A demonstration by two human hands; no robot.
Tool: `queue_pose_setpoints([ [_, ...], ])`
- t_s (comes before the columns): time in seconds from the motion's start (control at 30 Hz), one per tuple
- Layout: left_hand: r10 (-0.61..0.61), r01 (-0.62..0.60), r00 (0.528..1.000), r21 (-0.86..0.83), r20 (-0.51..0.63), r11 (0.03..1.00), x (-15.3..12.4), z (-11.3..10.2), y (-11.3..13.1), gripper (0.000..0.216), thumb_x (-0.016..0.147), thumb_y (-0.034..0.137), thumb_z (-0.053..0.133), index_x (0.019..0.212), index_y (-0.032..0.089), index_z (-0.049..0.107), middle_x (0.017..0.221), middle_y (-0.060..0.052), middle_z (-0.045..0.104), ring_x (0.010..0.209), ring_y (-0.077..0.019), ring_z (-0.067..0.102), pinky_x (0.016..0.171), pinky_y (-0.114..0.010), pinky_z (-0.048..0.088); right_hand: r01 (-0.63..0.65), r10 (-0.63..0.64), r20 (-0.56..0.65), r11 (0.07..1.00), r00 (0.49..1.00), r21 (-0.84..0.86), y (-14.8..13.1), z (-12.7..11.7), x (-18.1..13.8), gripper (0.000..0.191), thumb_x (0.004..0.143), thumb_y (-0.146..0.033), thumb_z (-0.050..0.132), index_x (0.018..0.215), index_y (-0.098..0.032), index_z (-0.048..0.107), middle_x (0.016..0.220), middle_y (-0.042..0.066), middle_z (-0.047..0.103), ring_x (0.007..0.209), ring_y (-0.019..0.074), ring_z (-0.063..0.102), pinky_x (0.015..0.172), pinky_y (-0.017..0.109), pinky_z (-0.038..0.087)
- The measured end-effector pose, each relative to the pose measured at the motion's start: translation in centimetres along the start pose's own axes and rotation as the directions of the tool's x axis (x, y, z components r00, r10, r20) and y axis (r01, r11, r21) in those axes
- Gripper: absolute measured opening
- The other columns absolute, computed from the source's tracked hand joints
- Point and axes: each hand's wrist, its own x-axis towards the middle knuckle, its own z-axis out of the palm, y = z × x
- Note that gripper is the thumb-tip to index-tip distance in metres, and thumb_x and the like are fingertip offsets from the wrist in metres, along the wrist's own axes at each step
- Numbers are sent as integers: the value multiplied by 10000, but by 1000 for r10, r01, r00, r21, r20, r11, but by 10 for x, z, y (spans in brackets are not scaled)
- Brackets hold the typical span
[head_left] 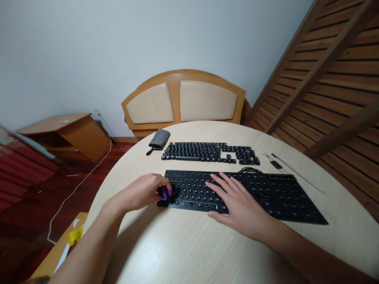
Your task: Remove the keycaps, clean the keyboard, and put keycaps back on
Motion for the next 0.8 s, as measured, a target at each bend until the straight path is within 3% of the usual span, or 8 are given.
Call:
queue_pose_setpoints([
  [0.27,33,-30,999,-86,36,996,-1,2,5,437,638,0,533,952,217,746,866,-5,748,769,-166,663,717,-257,480,9,-8,-8,1000,1000,7,0,1,0,740,879,-629,615,1515,-282,464,1637,76,364,1530,361,237,1216,610,246],
  [0.5,122,-108,991,-207,55,972,0,7,16,219,784,122,622,931,224,748,855,-4,757,725,-157,664,679,-257,491,-1,1,5,1000,1000,4,-2,-3,0,743,879,-615,621,1516,-267,466,1638,88,357,1530,365,236,1213,613,253],
  [0.73,41,-15,986,-156,161,988,-6,9,22,175,746,139,679,870,238,754,808,12,756,686,-158,657,634,-253,466,-9,9,17,1000,1000,9,-1,0,0,758,876,-632,618,1523,-273,453,1648,75,339,1536,355,219,1223,602,235],
  [0.8,20,0,990,-142,140,990,-7,6,18,207,721,119,663,875,231,743,795,13,745,678,-159,647,633,-259,466,-7,7,12,1000,1000,9,0,0,0,754,878,-630,618,1522,-276,454,1650,74,337,1536,354,220,1225,601,231],
])
